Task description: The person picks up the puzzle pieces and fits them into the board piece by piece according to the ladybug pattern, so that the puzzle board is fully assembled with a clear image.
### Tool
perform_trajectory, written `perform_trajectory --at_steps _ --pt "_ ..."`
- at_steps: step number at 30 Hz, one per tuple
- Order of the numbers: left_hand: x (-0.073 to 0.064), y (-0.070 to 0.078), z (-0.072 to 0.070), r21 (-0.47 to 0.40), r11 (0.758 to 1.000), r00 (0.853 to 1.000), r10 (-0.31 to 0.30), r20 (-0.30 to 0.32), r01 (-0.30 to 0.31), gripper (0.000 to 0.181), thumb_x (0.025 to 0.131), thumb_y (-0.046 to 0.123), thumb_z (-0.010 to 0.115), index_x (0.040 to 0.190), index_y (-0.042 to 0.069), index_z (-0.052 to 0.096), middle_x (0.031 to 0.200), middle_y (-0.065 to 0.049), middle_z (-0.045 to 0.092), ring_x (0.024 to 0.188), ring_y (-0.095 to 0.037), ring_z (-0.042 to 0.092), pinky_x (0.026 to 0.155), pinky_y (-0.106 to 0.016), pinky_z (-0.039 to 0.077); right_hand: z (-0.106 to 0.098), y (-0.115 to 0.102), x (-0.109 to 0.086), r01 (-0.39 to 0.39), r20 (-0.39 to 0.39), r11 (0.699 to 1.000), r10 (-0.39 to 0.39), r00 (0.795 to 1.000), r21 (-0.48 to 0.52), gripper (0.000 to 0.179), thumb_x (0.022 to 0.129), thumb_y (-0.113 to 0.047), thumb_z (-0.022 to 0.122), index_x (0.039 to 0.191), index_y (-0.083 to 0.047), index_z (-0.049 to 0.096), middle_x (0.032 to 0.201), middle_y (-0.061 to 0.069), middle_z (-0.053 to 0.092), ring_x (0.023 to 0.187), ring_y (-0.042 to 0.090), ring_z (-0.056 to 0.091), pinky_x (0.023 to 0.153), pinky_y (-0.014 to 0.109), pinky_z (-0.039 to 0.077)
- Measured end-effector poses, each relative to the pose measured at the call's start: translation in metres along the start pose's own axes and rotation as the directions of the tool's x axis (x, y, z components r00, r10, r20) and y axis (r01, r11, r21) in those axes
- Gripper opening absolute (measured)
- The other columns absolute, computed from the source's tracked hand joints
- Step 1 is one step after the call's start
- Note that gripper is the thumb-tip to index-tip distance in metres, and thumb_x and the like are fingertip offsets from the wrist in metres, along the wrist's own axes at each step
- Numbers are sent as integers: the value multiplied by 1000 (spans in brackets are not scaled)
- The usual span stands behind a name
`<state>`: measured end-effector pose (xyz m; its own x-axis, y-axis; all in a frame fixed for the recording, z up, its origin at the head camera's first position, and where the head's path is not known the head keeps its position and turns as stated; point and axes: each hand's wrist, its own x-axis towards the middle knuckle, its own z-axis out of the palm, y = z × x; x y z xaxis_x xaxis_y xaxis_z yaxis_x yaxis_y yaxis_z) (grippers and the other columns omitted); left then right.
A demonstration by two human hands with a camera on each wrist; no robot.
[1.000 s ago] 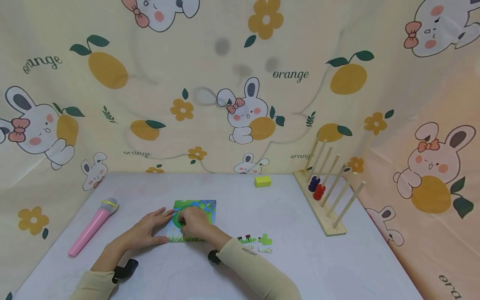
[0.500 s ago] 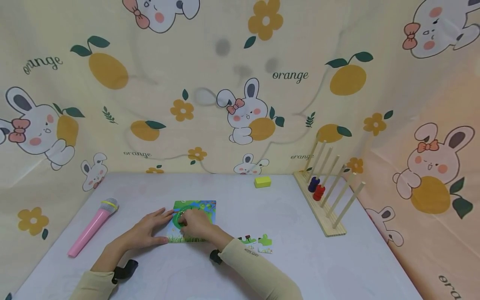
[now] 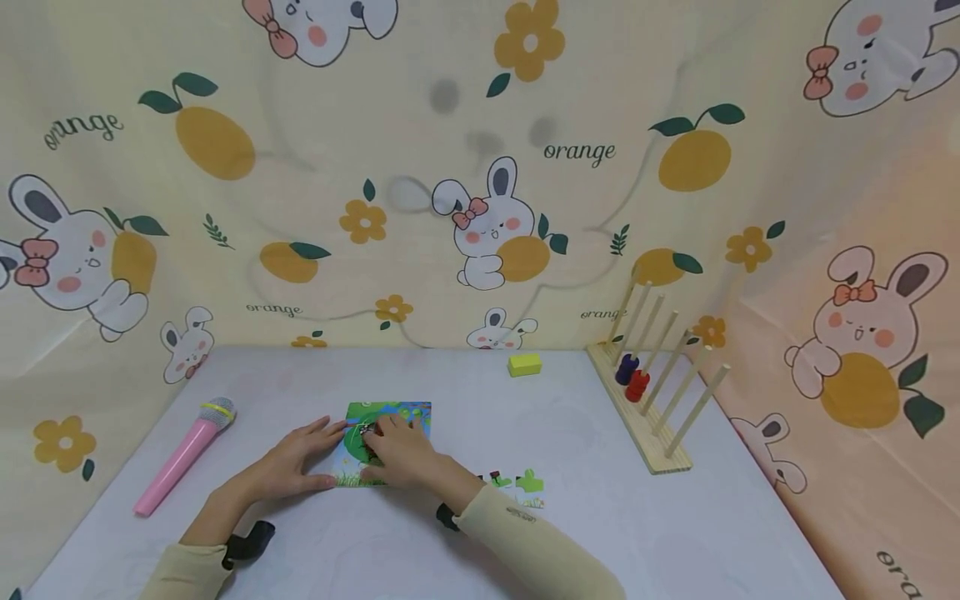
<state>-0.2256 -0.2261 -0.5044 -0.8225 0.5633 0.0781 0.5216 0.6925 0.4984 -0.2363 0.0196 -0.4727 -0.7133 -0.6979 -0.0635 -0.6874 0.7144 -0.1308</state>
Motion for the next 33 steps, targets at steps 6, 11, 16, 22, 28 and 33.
perform_trajectory --at_steps 6,11,16,22,28,33 --pt "-1 -2 1 3 1000 1000 14 -2 -14 76 87 37 76 145 -4 47 155 -18 40 144 -50 24 109 -72 21 4 -5 -14 120 84 990 -114 990 -80 74 96 -63 48 156 -22 35 166 -2 19 153 26 12 113 69 17" --pt "-1 0 0 3 1000 1000 8 -1 -8 77 87 37 76 145 -4 47 155 -19 39 144 -51 24 108 -73 20 6 -8 -21 128 128 991 -122 984 -43 75 96 -67 44 157 -25 34 166 0 16 152 32 8 114 69 11" --pt "0 1 -1 -4 1000 1000 8 4 -8 77 87 37 76 145 -4 47 155 -19 39 143 -52 24 108 -74 20 9 -9 -23 120 148 993 -116 982 -13 78 94 -68 45 157 -24 33 166 0 16 152 36 9 114 70 10" --pt "0 -1 -1 -7 1000 1000 10 5 -10 77 87 37 76 145 -4 47 155 -19 39 144 -51 24 108 -74 20 9 -11 -23 111 153 994 -111 982 8 79 94 -67 47 157 -22 32 166 0 15 151 37 8 113 70 10" --pt "0 -1 0 -5 1000 1000 15 3 -15 77 87 38 75 145 -4 46 155 -19 39 143 -51 24 108 -73 21 9 -14 -22 105 164 994 -105 981 11 81 93 -68 48 158 -21 32 166 1 15 152 36 8 114 69 11" --pt "0 0 -1 1 1000 1000 10 6 -10 77 87 38 75 145 -4 47 155 -19 39 143 -51 24 108 -73 21 9 -14 -21 101 169 995 -100 981 -1 81 94 -68 47 158 -22 31 166 0 14 152 35 9 114 69 12"
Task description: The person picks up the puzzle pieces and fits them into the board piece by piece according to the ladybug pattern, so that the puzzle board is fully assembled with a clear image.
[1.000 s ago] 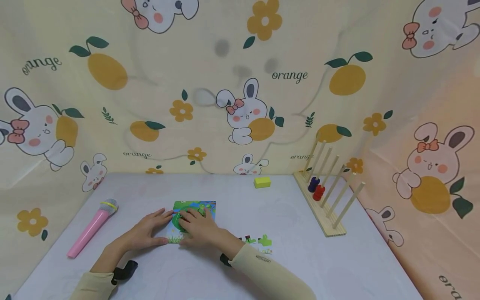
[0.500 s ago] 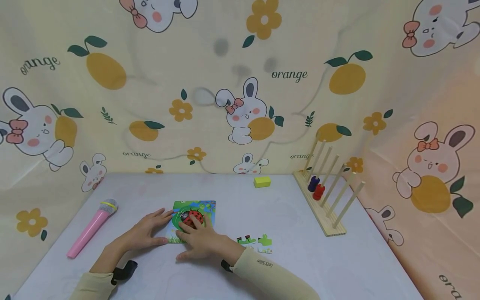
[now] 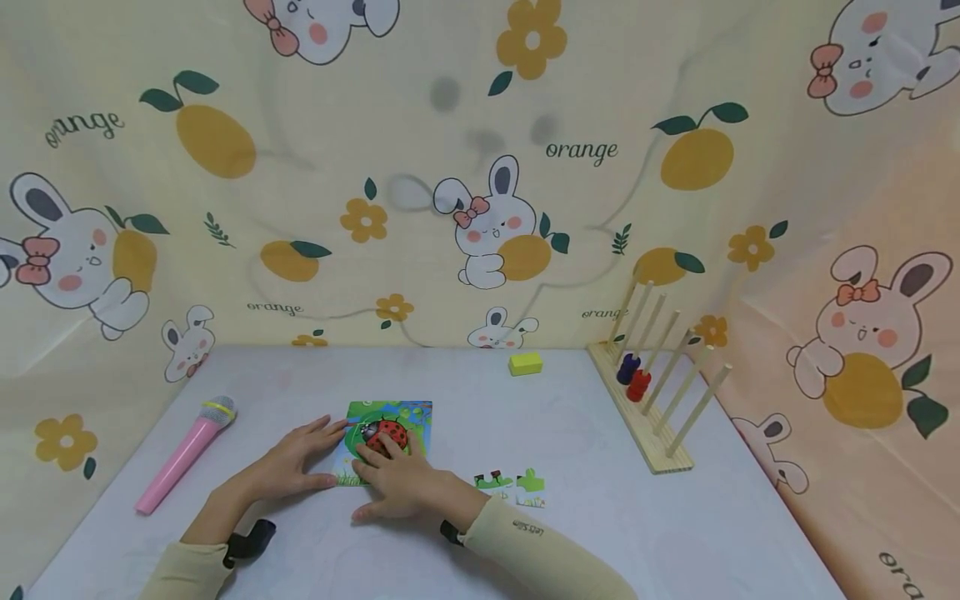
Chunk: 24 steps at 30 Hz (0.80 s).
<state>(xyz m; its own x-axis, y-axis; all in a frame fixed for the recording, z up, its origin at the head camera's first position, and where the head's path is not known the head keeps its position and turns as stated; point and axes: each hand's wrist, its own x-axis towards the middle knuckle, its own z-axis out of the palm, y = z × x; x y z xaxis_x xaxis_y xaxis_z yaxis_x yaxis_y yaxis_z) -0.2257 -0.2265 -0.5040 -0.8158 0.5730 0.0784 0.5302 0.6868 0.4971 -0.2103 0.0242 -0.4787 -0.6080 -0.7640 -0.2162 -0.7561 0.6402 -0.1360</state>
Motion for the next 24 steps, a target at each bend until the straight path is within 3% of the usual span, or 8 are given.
perform_trajectory --at_steps 6,10,14,17,21,24 --pt "0 -1 -1 -3 1000 1000 -1 0 1 76 87 36 76 145 -4 47 155 -19 39 144 -51 24 108 -73 21 0 1 1 4 -2 1000 -4 1000 2 79 95 -65 49 158 -21 30 167 0 13 151 34 12 114 68 12" --pt "1 -4 2 -18 1000 1000 6 3 -6 77 87 38 75 145 -4 47 155 -18 39 144 -50 24 108 -74 20 0 7 -2 25 -59 997 -21 998 71 75 96 -57 55 157 -20 34 166 2 16 151 34 13 114 69 12" --pt "1 -4 3 -18 1000 1000 4 7 -4 77 87 41 75 145 -3 48 156 -17 39 144 -49 24 108 -74 20 -8 20 -11 33 -139 986 -10 990 161 64 96 -47 62 151 -18 45 160 2 35 149 30 25 112 71 13" --pt "2 -3 2 -5 1000 1000 -4 11 4 76 87 41 75 144 -3 48 156 -17 38 144 -49 23 109 -72 20 -16 35 -24 23 -185 975 18 983 220 50 95 -36 68 139 -16 59 144 1 55 137 25 44 111 70 18" --pt "2 0 0 -5 1000 1000 -17 19 17 76 87 39 75 144 -3 48 156 -17 38 145 -50 22 110 -72 19 -18 60 -51 28 -244 954 47 969 297 34 90 -16 74 122 -6 69 118 6 68 113 22 60 105 54 40" --pt "1 1 -2 -5 1000 999 -26 23 27 76 87 39 76 144 -4 48 156 -18 38 145 -50 22 110 -72 19 -14 76 -71 13 -255 932 85 963 362 30 86 -6 76 115 -1 70 104 7 68 97 20 63 87 37 51"
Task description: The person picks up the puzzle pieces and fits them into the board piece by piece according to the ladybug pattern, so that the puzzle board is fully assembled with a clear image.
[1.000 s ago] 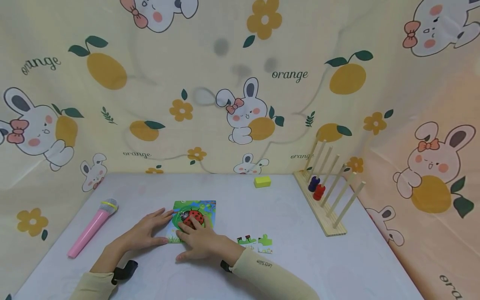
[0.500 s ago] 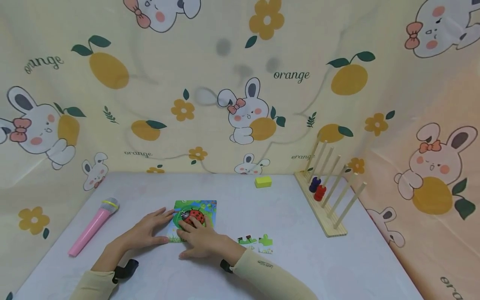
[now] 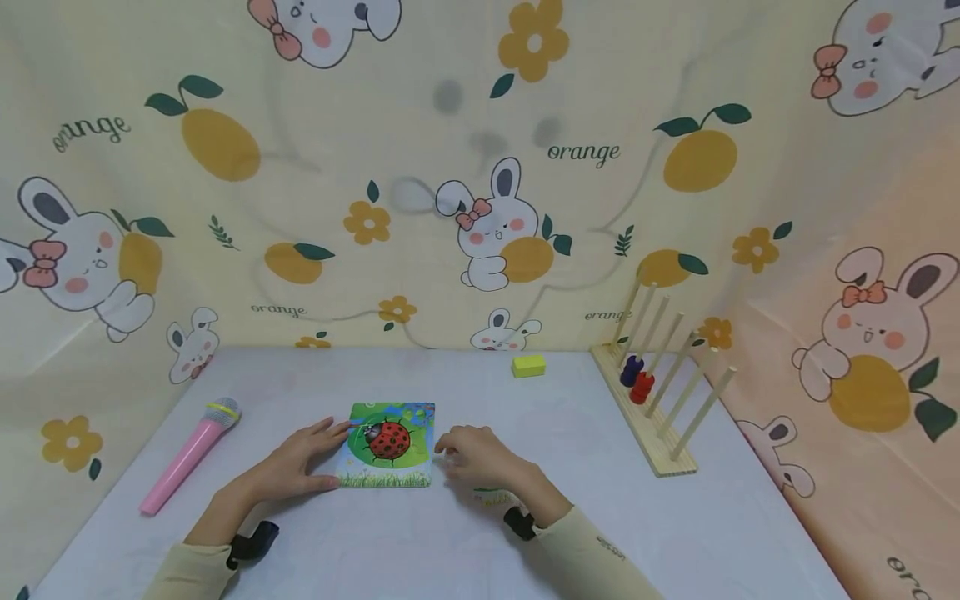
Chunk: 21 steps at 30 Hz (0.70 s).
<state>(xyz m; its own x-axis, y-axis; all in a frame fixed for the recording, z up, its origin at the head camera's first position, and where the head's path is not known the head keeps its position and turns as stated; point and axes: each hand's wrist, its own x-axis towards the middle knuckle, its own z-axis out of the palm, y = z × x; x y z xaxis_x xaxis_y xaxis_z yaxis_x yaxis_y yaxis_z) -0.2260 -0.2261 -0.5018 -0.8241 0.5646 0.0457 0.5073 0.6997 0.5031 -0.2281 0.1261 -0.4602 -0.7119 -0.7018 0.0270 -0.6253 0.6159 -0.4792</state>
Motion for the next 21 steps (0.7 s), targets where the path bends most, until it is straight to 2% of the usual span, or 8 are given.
perform_trajectory --at_steps 4,10,15,21 --pt "0 1 0 14 1000 1000 2 -6 -2 76 87 39 76 144 -4 48 155 -18 39 144 -50 23 110 -71 20 -5 15 -27 -47 -13 997 48 999 66 31 82 -2 79 111 -1 70 97 4 63 90 19 60 76 28 50" --pt "0 -1 3 15 1000 1000 -1 -4 1 77 87 40 75 144 -3 48 155 -18 39 145 -49 23 111 -71 20 -5 23 -55 -108 -5 991 109 994 83 35 79 -4 82 111 -5 69 97 -1 58 89 17 57 78 32 45" --pt "0 -2 3 19 1000 1000 1 -3 -1 77 87 41 75 144 -3 48 155 -17 39 145 -49 23 111 -70 20 -3 28 -66 -117 -43 992 119 992 49 37 75 -2 84 109 -6 69 95 -2 58 90 17 54 78 39 39" --pt "0 0 1 11 1000 1000 -5 -2 5 77 87 41 75 144 -3 49 156 -17 39 145 -50 22 111 -71 20 -1 31 -69 -120 -83 991 124 989 51 38 73 1 84 108 -7 69 91 -3 57 88 18 51 77 38 36"
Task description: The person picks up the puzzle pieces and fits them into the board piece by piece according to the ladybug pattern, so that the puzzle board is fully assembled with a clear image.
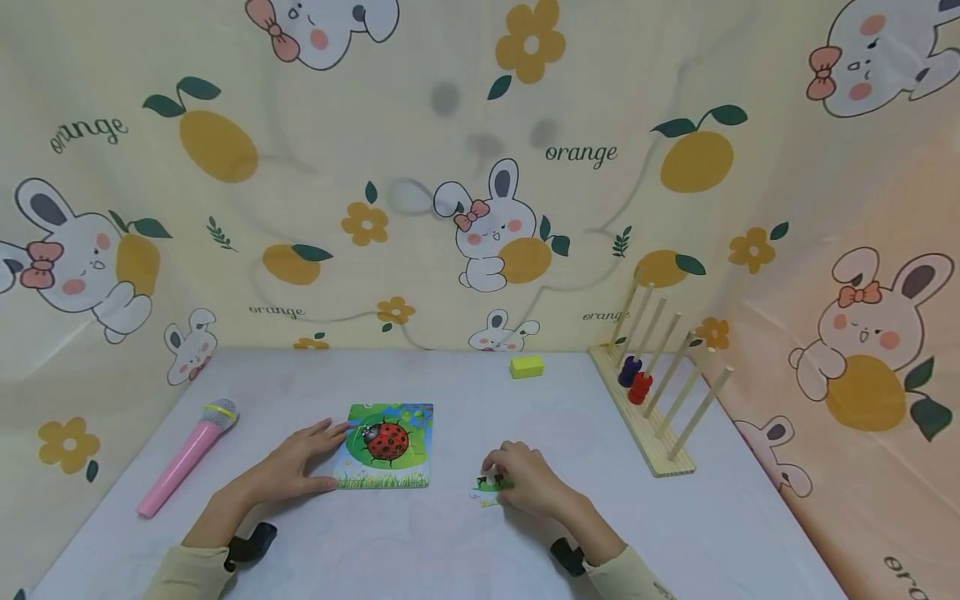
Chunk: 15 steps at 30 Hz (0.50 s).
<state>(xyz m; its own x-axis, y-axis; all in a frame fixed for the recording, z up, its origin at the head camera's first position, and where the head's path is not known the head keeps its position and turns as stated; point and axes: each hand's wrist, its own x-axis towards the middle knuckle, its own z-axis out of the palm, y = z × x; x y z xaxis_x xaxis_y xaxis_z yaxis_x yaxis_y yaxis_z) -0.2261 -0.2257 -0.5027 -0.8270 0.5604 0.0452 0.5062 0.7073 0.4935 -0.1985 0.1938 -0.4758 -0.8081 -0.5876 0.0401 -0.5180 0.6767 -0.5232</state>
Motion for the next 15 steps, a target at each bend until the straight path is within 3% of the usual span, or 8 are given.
perform_trajectory --at_steps 8,15 --pt "0 -2 1 -4 1000 1000 9 -1 -9 77 87 42 75 143 -4 50 155 -17 40 145 -50 23 110 -71 20 0 -2 1 -21 0 1000 21 1000 -1 41 73 1 84 109 -6 68 92 -1 56 90 19 50 78 37 37" --pt "0 -2 0 -11 1000 1000 8 -2 -8 76 87 41 75 143 -4 50 155 -17 40 145 -50 22 110 -71 20 -2 0 -1 -22 0 999 22 1000 -34 31 75 -2 84 101 -8 69 91 -4 52 87 14 43 75 33 34"
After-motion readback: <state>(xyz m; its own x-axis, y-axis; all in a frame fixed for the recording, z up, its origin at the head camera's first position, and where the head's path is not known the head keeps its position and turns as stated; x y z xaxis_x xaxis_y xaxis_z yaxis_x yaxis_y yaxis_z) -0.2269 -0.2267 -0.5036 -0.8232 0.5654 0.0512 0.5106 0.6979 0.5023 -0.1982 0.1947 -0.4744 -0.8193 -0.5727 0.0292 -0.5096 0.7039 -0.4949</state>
